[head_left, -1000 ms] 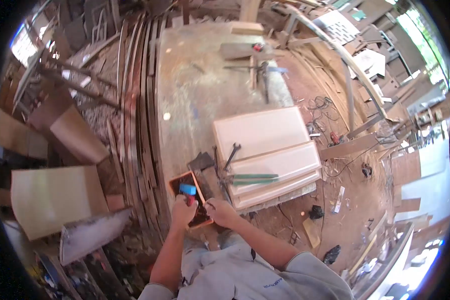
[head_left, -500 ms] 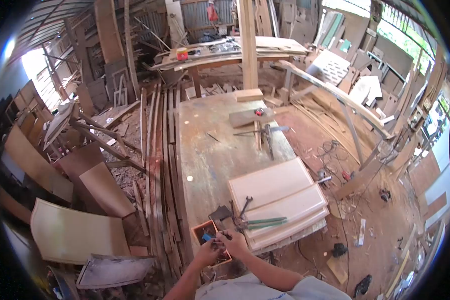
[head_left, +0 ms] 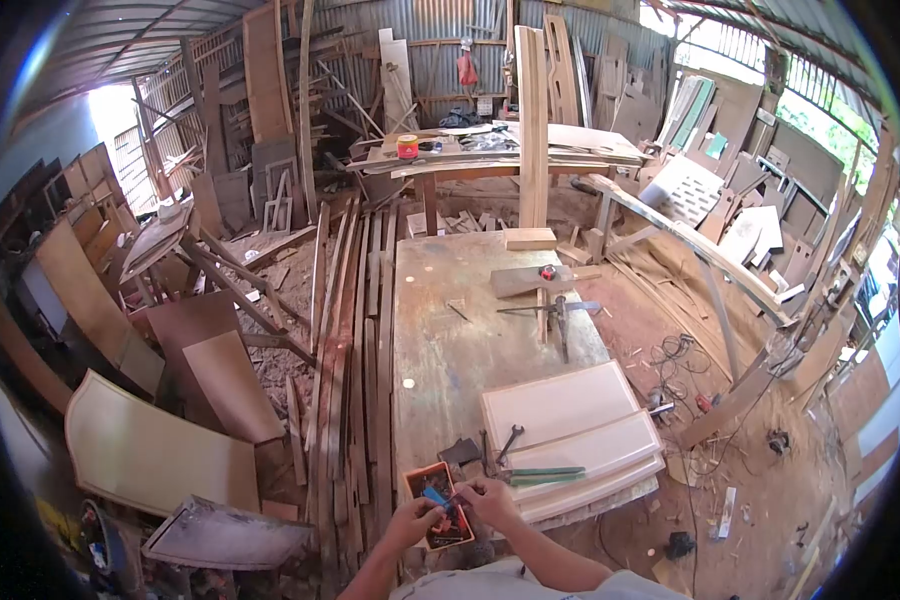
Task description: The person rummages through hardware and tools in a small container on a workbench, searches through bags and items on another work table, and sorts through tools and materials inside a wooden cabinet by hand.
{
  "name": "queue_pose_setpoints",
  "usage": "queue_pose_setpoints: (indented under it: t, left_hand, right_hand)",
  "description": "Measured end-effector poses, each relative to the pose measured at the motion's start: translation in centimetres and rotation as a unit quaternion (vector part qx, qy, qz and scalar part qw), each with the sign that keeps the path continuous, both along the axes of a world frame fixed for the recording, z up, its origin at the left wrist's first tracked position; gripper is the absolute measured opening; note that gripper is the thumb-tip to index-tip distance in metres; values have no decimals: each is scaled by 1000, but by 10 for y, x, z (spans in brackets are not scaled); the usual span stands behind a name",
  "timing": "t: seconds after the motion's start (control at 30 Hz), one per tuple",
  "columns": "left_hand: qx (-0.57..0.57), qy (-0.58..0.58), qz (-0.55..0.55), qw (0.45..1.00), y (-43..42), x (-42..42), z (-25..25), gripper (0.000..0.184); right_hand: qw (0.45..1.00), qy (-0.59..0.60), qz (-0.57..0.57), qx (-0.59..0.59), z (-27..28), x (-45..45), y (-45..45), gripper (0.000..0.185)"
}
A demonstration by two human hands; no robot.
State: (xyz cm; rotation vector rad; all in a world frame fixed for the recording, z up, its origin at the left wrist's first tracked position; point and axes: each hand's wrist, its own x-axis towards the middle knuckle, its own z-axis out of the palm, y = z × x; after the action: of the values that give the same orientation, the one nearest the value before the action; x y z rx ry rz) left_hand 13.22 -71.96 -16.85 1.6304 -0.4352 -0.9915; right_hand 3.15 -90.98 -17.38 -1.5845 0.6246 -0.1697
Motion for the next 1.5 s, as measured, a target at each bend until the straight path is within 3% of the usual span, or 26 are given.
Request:
queue_pose_setpoints:
  t: [0.07, 0.17, 0.27, 0.37, 0.47, 0.57, 0.67, 0.77, 0.87, 0.93, 1.07, 1.17, 1.3, 1.4, 1.5]
  left_hand:
    - [-16, 29, 37, 999, 1, -3, 11, 24]
    - [-10, -79, 35, 996, 7, 1, -24, 23]
    - [12, -96, 55, 994, 7, -3, -22, 24]
    - [-13, -71, 73, 995, 7, -15, -8, 23]
    - [-5, -93, 88, 992, 10, -24, -13, 23]
    - [9, -70, 97, 993, 14, -36, -8, 23]
    - [16, -82, 117, 990, 19, -53, 13, 23]
    - [47, -92, 139, 985, 29, -67, 22, 24]
    - [64, -55, 172, 981, 43, -79, 9, 24]
    - [45, -64, 170, 982, 53, -86, 3, 25]
    - [13, -87, 148, 985, 82, -106, 5, 24]
    - [75, -142, 108, 981, 80, -112, 31, 22]
    - [21, -40, 81, 996, 105, -133, 6, 20]
    - [-22, 3, 43, 999, 109, -159, -11, 19]
    - [-36, 26, -20, 999, 102, -188, -33, 19]
  right_hand:
    - [997, 30, 11, -64, -10, -6, -6, 38]
    - [990, 98, 34, -96, 46, -17, -1, 39]
    - [994, 66, 54, -74, 17, -22, -1, 39]
    - [996, -80, 36, -16, -19, -26, 4, 37]
    - [995, -62, 75, 2, -20, -35, 3, 31]
    - [984, 80, 157, -36, -16, -36, -5, 26]
    - [987, 12, 161, -10, -6, -40, 4, 29]
    - [984, -60, 163, 46, -30, -39, 15, 30]
    - [970, 42, 239, -16, 11, -42, 16, 26]
    - [969, 18, 246, 4, 7, -46, 22, 25]
    - [974, -28, 223, 28, -2, -70, 53, 27]
    - [979, -47, 197, -21, -25, -72, 58, 28]
    - [967, 40, 171, -184, 9, -114, 80, 36]
    - [967, 49, 160, -192, 44, -154, 96, 39]
    - [981, 75, 89, -156, 26, -216, 110, 33]
